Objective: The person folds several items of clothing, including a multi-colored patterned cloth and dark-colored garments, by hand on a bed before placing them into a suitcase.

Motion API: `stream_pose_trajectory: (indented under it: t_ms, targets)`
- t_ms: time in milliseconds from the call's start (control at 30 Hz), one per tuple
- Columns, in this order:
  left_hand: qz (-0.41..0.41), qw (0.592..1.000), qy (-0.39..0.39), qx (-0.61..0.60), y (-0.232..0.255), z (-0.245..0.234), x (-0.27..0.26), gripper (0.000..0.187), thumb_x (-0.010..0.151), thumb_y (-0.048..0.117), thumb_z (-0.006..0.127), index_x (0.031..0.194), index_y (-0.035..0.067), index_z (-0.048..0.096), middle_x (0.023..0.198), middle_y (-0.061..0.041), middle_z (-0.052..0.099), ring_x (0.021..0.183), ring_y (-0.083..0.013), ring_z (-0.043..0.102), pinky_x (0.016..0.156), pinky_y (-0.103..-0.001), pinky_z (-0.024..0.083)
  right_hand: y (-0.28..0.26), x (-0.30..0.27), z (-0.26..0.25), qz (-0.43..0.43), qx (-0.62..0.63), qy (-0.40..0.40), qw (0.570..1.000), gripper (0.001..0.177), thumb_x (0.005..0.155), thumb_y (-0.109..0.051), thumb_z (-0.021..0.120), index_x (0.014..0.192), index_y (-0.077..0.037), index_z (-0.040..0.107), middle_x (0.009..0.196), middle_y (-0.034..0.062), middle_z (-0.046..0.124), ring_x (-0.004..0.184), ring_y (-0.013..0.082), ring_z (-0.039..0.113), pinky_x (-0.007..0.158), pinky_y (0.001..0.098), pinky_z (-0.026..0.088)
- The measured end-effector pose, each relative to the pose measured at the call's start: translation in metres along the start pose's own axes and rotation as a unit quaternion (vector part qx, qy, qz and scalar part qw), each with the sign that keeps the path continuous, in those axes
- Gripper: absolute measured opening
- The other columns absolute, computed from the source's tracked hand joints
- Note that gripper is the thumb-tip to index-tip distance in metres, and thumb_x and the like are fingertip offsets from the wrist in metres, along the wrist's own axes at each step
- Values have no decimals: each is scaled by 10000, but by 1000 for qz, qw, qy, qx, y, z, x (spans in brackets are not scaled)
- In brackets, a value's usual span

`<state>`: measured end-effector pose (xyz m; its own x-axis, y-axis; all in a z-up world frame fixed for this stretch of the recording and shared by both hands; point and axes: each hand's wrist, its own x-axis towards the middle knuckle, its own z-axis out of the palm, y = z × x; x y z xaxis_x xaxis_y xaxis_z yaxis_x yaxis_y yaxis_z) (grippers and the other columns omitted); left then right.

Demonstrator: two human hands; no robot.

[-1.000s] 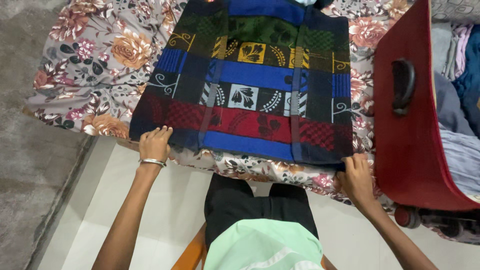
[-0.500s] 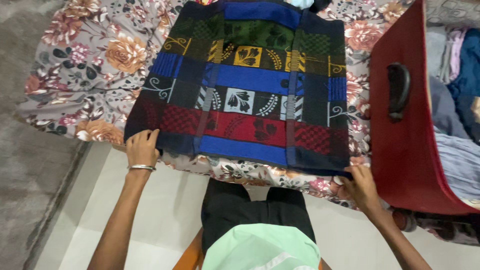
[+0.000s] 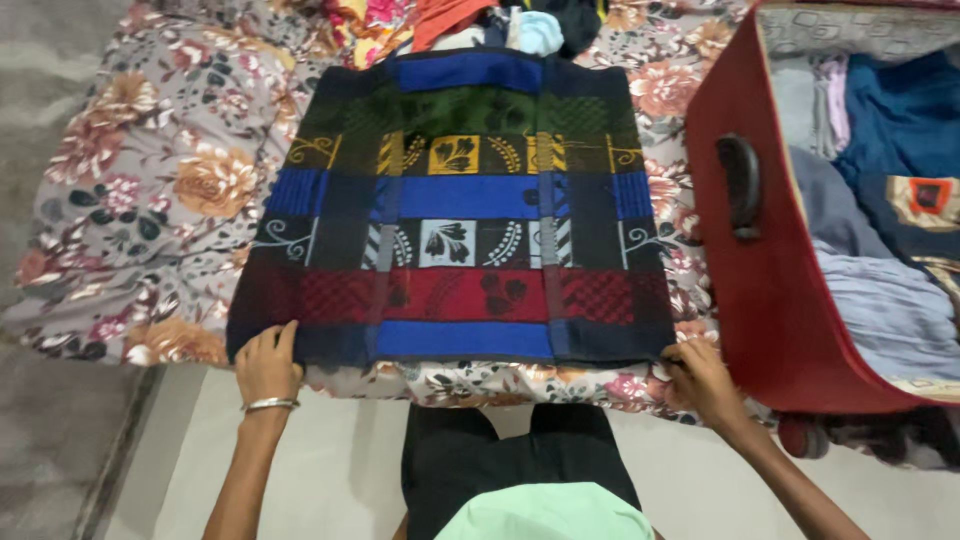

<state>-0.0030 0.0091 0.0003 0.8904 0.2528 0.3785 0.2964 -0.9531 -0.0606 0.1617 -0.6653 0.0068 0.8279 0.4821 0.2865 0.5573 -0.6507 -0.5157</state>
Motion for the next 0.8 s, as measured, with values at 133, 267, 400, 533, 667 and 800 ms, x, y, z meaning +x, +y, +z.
stream_pose_trajectory:
  t_ms: [133, 267, 400, 533, 667, 800]
  targets:
    - [-1, 1000, -10, 25, 5, 5, 3, 644, 691, 63, 729, 1322, 186, 691, 1214, -35, 684, 1143, -253, 645, 1027, -428, 498, 7, -7, 3, 70, 48, -18, 996, 243, 814, -38, 708, 1049, -52, 644, 988, 110, 629, 948, 285, 630, 846, 401, 496]
    - [-6, 1000, -1, 22, 6, -3, -1, 614, 714, 43, 705, 1312, 179, 695, 1211, -38, 686, 1134, -265, 647, 1023, -429, 499, 11, -7, 12, 52, 30, -6, 998, 263, 794, -23, 710, 1046, -50, 642, 961, 113, 618, 952, 294, 618, 846, 405, 486]
    - [-10, 1000, -2, 4, 11, -4, 3, 610, 727, 20, 695, 1322, 156, 694, 1213, -50, 681, 1107, -280, 646, 1013, -441, 501, 0, -7, 8, 86, 56, 18, 995, 251, 796, -18, 708, 1032, -45, 626, 938, 105, 606, 898, 268, 621, 813, 387, 495]
    - [-21, 1000, 5, 10, 15, -3, 4, 587, 729, 12, 698, 1298, 156, 701, 1212, -66, 672, 1062, -293, 640, 1001, -442, 502, -16, -5, 5, 59, 33, 45, 997, 255, 786, 6, 706, 1020, -31, 610, 911, 121, 574, 875, 286, 582, 782, 405, 470]
    - [-24, 1000, 7, 3, 20, -3, 6, 569, 748, -4, 693, 1291, 165, 702, 1177, -58, 661, 1050, -293, 637, 997, -441, 503, -18, 0, 6, 59, 34, 56, 996, 272, 752, 25, 698, 1003, -29, 606, 897, 121, 572, 853, 282, 577, 767, 398, 470]
    - [-27, 1000, -4, -3, 20, -7, 6, 616, 683, 4, 698, 1282, 150, 704, 1157, -61, 662, 1022, -297, 635, 982, -448, 499, -21, 1, 13, 74, 28, 57, 995, 275, 746, 33, 695, 998, -26, 601, 885, 119, 566, 843, 275, 577, 762, 390, 472]
